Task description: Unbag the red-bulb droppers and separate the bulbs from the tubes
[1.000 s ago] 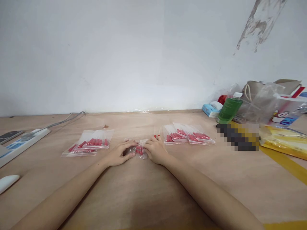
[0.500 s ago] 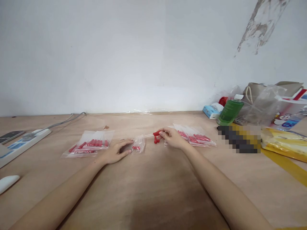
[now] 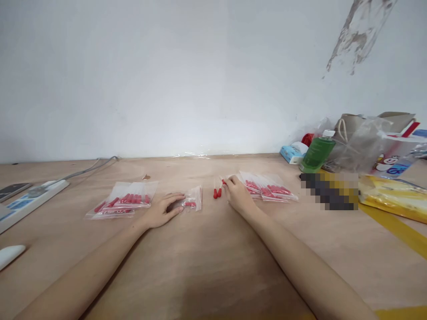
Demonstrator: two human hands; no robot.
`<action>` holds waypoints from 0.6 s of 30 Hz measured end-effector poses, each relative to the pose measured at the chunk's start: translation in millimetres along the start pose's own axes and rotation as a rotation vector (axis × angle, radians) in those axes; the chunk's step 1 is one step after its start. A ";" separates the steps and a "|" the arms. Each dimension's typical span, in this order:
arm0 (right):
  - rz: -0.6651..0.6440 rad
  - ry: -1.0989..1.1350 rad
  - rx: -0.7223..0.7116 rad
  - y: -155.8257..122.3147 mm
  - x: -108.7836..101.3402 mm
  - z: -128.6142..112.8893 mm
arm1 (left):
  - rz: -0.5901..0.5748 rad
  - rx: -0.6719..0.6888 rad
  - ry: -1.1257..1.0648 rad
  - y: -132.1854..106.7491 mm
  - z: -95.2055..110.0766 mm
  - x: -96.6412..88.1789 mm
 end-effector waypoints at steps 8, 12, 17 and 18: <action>-0.150 -0.092 0.019 -10.4 26.2 -4.3 | 0.016 0.002 0.000 0.2 -0.2 0.8; -0.051 0.049 0.005 -9.0 16.6 -4.4 | 0.022 0.005 0.003 0.4 1.2 -0.3; 0.105 0.099 0.003 -8.1 0.6 -2.7 | 0.014 0.008 -0.004 0.5 2.2 -1.0; 0.116 0.099 0.006 -8.2 -0.6 -2.4 | 0.014 0.010 -0.006 0.6 2.3 -1.2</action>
Point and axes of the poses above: each hand's wrist, its own y-axis towards the middle knuckle, its own x-axis out of the palm, z = x × y, the point moved 8 cm from there along y, towards the middle knuckle, and after that the axes turned 12 degrees about y, right-handed, at the moved point
